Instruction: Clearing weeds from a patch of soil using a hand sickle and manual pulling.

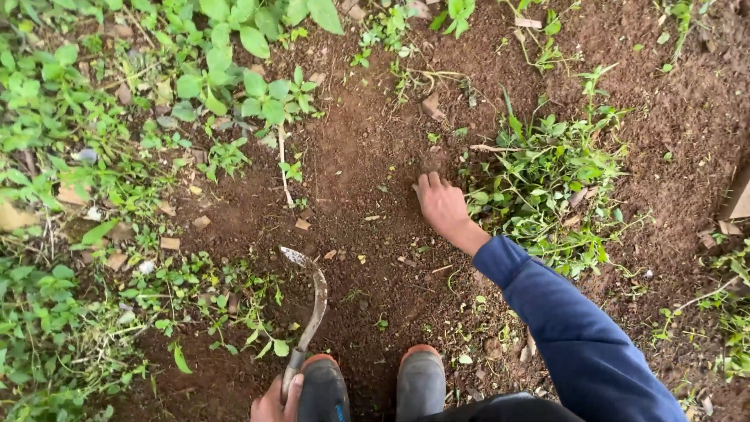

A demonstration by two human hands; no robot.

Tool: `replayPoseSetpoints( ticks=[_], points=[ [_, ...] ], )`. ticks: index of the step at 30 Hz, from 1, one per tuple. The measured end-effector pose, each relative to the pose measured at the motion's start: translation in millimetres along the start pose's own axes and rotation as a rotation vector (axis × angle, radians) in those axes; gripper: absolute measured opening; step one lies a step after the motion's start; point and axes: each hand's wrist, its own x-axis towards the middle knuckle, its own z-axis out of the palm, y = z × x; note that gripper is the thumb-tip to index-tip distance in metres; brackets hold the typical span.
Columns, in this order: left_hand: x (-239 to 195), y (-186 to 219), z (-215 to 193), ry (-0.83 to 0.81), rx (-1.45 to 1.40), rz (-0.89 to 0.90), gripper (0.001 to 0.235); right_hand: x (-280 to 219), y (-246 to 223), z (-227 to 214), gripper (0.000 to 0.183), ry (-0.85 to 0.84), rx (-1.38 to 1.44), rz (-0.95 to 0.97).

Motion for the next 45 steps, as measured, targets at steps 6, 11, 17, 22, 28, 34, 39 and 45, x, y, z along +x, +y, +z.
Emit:
replayPoseSetpoints(
  ticks=[6,11,17,22,28,34,39,45],
  points=[
    [-7.9,-1.6,14.8,0.109,-0.005,-0.088,0.051,-12.6,-2.1,-40.9,0.026,-0.280,0.484,0.011],
    [35.2,-61.2,53.4,0.080,0.075,-0.149,0.076,-28.7,5.0,-46.0,0.026,-0.301,0.421,-0.057],
    [-14.5,-23.6,-8.9,-0.003,0.010,-0.144,0.056,-53.9,34.7,-83.1,0.023,-0.065,-0.256,-0.193],
    [-10.6,-3.7,-29.1,-0.022,0.040,-0.207,0.057,21.2,29.9,-103.6,0.057,0.159,-0.202,-0.053],
    [11.1,-23.2,-19.1,-0.026,0.083,-0.128,0.073,35.7,44.8,-65.9,0.052,0.008,-0.111,-0.154],
    [-17.1,-75.2,-14.6,0.570,-0.010,0.020,0.047,-19.3,8.7,-65.6,0.067,0.246,-0.372,-0.057],
    [-0.2,-131.2,17.4,0.665,0.052,-0.117,0.033,-0.3,-119.3,-58.9,0.085,0.067,-0.028,-0.355],
    [-49.3,-89.4,4.1,0.521,-0.193,-0.108,0.034,-98.2,-254.4,15.0,0.073,-0.151,0.208,-1.298]
  ],
)
